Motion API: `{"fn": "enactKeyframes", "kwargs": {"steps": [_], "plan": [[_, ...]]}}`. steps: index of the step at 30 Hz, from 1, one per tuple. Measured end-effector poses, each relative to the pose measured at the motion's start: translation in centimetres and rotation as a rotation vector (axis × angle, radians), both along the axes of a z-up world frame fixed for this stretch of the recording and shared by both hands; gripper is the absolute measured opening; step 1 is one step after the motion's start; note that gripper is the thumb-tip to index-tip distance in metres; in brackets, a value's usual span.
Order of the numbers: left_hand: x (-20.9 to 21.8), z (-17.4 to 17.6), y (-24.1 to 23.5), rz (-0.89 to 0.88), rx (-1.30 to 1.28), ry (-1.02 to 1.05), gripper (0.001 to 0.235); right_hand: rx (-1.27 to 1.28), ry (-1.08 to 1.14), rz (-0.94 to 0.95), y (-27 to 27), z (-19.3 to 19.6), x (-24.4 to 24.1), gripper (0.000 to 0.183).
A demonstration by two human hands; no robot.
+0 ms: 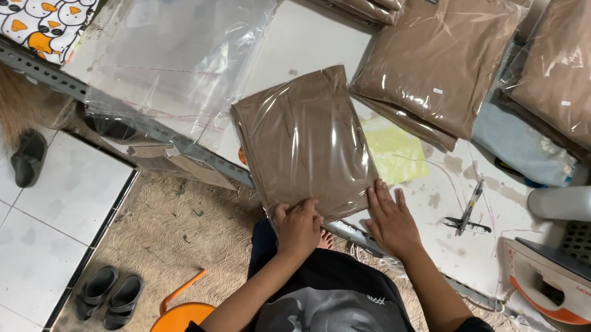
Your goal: The person folds brown trousers, places them into clear plastic bags, and seals the bags. They then place the packaged trousers into a brown laundry basket. The person repeats this process with several trousers.
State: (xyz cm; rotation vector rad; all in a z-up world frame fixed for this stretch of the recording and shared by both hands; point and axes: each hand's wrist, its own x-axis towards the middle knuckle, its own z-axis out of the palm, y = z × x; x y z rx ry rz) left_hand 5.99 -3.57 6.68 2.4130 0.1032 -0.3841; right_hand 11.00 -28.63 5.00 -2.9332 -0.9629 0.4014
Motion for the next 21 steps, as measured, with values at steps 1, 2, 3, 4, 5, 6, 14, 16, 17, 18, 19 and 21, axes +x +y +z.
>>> {"fn": "enactKeyframes", "kwargs": {"steps": [1,2,3,4,5,6,14,16,17,18,19,21], "plan": [[-0.2,-0.5,0.0,0.002,0.008,0.006,0.035,0.008,0.006,0.002,-0.1,-0.3,0.0,0.071],[-0.3,-1.1,0.1,0.002,-0.015,-0.059,0.037,0.017,-0.006,-0.017,-0.2,-0.6,0.1,0.071],[-0.5,-1.7,0.2,0.006,-0.038,-0.125,0.040,0.026,-0.018,-0.032,-0.3,-1.0,0.3,0.072],[-1.1,-0.1,0.6,0.013,-0.030,-0.121,0.040,0.034,-0.013,-0.025,-0.4,-1.1,-0.2,0.072],[-1.5,1.5,1.0,-0.024,-0.097,-0.219,0.048,0.048,-0.033,-0.046,-0.5,-1.2,-0.3,0.072],[-2.0,3.1,1.5,-0.062,-0.163,-0.318,0.058,0.063,-0.052,-0.066,-0.4,-1.3,-0.3,0.073],[-8.1,-2.5,5.5,-0.030,0.273,-0.587,0.059,0.557,-0.384,0.160,7.4,0.9,-2.2,0.064],[-8.3,-2.8,5.6,0.010,0.300,-0.542,0.058,0.565,-0.341,0.241,9.3,0.0,-2.5,0.049],[-8.2,-2.8,5.6,0.029,0.298,-0.573,0.052,0.507,-0.332,0.283,9.9,-1.1,-2.4,0.042],[-8.1,-2.8,5.6,0.048,0.296,-0.605,0.046,0.449,-0.322,0.325,10.6,-2.1,-2.4,0.036],[-8.0,-3.0,5.8,0.059,0.298,-0.606,0.046,0.450,-0.323,0.336,11.1,-2.2,-2.1,0.036],[-8.0,-3.3,6.0,0.075,0.247,-0.724,0.009,0.439,-0.277,0.387,12.1,-2.4,-1.5,0.025]]}}
